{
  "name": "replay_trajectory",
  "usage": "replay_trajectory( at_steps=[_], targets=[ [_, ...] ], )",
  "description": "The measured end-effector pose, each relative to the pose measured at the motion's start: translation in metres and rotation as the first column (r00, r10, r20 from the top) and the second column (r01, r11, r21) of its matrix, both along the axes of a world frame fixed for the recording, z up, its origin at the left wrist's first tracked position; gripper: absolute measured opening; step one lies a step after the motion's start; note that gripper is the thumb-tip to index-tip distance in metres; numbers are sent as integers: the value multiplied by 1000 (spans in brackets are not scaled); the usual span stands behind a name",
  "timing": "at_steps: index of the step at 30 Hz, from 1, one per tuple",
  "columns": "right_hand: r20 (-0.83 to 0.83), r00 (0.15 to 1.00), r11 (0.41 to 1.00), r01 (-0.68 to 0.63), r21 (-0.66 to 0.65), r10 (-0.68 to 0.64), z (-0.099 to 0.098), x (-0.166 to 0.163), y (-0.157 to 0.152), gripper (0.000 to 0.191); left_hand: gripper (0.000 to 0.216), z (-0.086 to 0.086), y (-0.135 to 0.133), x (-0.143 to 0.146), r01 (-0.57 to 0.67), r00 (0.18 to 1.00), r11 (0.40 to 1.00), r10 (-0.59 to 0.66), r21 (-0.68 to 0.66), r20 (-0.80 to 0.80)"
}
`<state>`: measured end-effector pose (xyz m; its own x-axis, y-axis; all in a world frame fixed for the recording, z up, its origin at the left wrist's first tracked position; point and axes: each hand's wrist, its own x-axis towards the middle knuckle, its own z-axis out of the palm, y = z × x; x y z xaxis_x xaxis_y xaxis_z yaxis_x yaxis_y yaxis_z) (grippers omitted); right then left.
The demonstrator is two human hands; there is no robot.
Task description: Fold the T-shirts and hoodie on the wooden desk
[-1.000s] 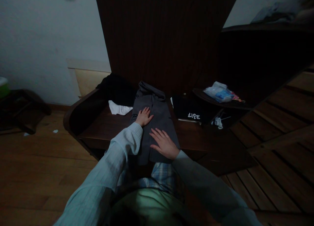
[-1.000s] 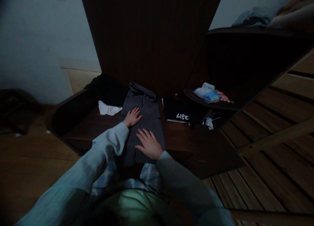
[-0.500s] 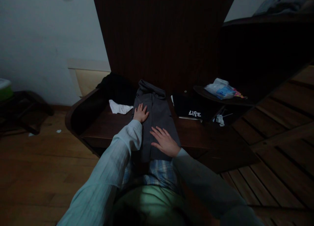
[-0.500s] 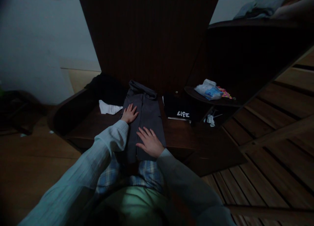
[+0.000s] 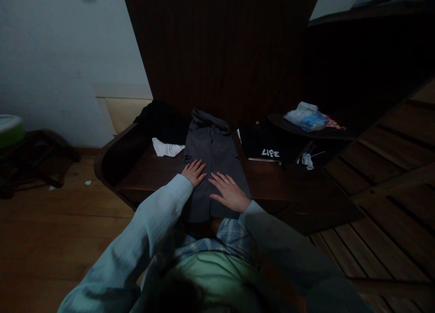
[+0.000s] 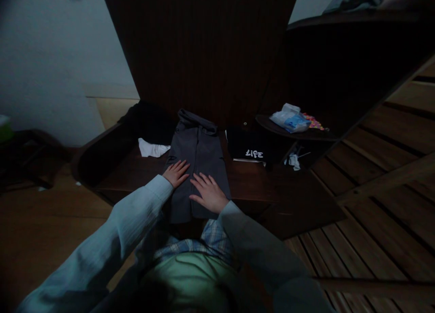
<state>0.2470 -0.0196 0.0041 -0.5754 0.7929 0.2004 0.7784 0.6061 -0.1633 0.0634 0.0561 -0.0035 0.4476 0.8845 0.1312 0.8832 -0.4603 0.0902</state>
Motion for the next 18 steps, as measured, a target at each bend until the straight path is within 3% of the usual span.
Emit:
replay_trajectory(
  at_steps=[5, 8, 11, 15, 18],
  targets=[
    [-69, 995, 994, -72, -79, 66, 4, 17, -1, 50, 46, -12, -42, -33, 121, 991, 990, -125, 72, 41],
    [-135, 986, 984, -113, -136, 95, 2, 50, -9, 45, 45, -20, -67, -64, 181, 979, 975, -192, 126, 75],
    [-78, 993, 987, -97, -126, 87, -5, 87, -22, 55, 54, -25, -86, -93, 199, 975, 968, -211, 152, 67],
    [53, 999, 1000, -6, -7, 6, -21, 113, -35, 63, 63, -31, -91, -109, 222, 974, 954, -227, 201, 5],
    [83, 996, 989, 22, 147, -35, -31, 113, -36, 57, 53, -43, -84, -107, 166, 985, 952, -171, 256, -4]
  ],
)
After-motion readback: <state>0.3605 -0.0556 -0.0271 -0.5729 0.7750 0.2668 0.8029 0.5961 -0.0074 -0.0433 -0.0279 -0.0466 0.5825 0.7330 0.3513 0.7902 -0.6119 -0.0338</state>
